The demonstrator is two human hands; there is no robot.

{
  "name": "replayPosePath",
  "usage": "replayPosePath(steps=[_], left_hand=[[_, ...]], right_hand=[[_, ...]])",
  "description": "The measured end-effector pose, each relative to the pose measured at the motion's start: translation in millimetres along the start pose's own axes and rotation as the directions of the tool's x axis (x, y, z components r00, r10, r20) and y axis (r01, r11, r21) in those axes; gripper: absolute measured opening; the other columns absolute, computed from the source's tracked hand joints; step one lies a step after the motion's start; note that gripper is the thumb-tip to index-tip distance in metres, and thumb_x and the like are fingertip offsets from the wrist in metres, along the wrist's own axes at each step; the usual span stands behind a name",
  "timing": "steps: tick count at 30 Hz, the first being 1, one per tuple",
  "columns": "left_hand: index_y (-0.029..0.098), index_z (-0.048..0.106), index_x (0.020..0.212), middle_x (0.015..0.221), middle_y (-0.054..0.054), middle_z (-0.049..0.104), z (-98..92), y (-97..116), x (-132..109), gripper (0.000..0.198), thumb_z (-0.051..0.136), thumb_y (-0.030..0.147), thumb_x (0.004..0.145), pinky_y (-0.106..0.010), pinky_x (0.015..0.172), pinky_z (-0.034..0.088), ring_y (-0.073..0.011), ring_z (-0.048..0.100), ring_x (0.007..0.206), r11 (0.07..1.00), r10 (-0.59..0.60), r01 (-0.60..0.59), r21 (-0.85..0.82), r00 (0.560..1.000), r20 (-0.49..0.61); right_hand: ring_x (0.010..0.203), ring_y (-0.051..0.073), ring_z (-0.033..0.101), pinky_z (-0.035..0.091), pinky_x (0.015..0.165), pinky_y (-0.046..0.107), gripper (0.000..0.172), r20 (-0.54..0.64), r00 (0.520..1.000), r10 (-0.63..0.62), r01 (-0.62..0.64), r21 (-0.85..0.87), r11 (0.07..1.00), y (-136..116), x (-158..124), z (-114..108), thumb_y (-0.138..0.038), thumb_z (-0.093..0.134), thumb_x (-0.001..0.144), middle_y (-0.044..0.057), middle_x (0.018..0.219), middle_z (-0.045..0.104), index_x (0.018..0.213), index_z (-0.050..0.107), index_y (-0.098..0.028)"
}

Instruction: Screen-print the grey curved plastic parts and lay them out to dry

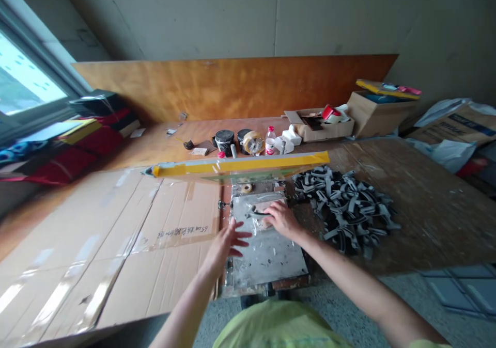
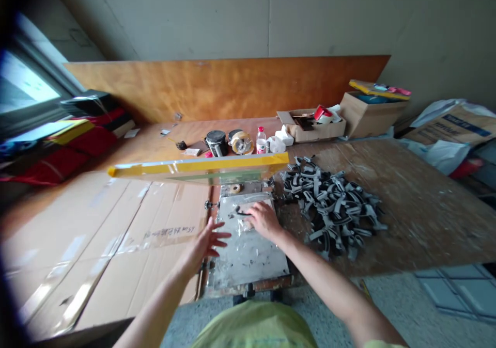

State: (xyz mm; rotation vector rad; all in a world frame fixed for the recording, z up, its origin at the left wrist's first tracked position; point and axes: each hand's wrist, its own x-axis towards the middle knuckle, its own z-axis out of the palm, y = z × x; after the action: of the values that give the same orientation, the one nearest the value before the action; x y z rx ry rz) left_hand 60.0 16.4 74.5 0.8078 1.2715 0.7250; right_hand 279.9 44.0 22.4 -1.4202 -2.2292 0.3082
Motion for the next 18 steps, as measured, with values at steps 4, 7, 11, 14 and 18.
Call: replayPosePath(steps=[4,7,11,14,18], left_hand=[[0.022,0.060,0.095,0.086,-0.010,0.072,9.5,-65,-2,0.059,0.056,0.075,0.071,-0.028,0.056,0.049,-0.0224,0.069,0.077,0.974,-0.144,0.141,-0.176,0.990,-0.006],[0.021,0.055,0.079,0.065,-0.004,0.067,-37.7,-85,9,0.055,0.053,0.075,0.069,-0.026,0.050,0.044,-0.0163,0.060,0.053,0.990,-0.139,0.127,-0.062,0.954,-0.265],[0.020,0.051,0.065,0.048,-0.003,0.057,-131.1,-112,26,0.056,0.037,0.074,0.075,-0.025,0.044,0.039,-0.0152,0.051,0.041,0.917,-0.142,0.301,0.261,0.859,-0.492],[0.021,0.051,0.066,0.043,-0.003,0.053,-169.0,-133,34,0.054,0.028,0.067,0.082,-0.025,0.042,0.035,-0.0167,0.049,0.039,0.805,-0.182,0.422,0.417,0.845,-0.503],[0.020,0.059,0.078,0.043,-0.005,0.051,-171.3,-139,33,0.053,0.031,0.064,0.083,-0.031,0.044,0.042,-0.0243,0.056,0.042,0.698,-0.096,0.375,0.610,0.893,-0.440]], right_hand=[[0.089,0.019,0.058,0.048,0.085,0.035,0.016,0.018,0.927,-0.375,0.374,0.052,0.926,-30,-21,16,-0.022,0.058,0.091,0.003,0.087,0.066,0.102,0.070,-0.025],[0.096,0.020,0.058,0.048,0.088,0.036,0.031,-0.043,0.977,-0.209,0.208,-0.024,0.978,23,-38,-6,-0.012,0.049,0.091,0.005,0.098,0.069,0.112,0.068,-0.025],[0.116,0.029,0.049,0.041,0.101,0.045,0.045,-0.269,0.887,0.375,-0.450,-0.321,0.833,149,-59,-66,-0.003,0.046,0.080,0.014,0.112,0.065,0.115,0.069,-0.019],[0.128,0.031,0.040,0.034,0.108,0.048,0.035,-0.133,0.885,0.447,-0.460,-0.403,0.791,206,-67,-82,-0.008,0.056,0.077,0.013,0.123,0.062,0.105,0.073,-0.020],[0.125,0.028,0.043,0.030,0.109,0.046,0.024,-0.037,0.942,0.333,-0.320,-0.392,0.863,211,-62,-57,-0.016,0.063,0.078,0.009,0.115,0.066,0.099,0.072,-0.025]])
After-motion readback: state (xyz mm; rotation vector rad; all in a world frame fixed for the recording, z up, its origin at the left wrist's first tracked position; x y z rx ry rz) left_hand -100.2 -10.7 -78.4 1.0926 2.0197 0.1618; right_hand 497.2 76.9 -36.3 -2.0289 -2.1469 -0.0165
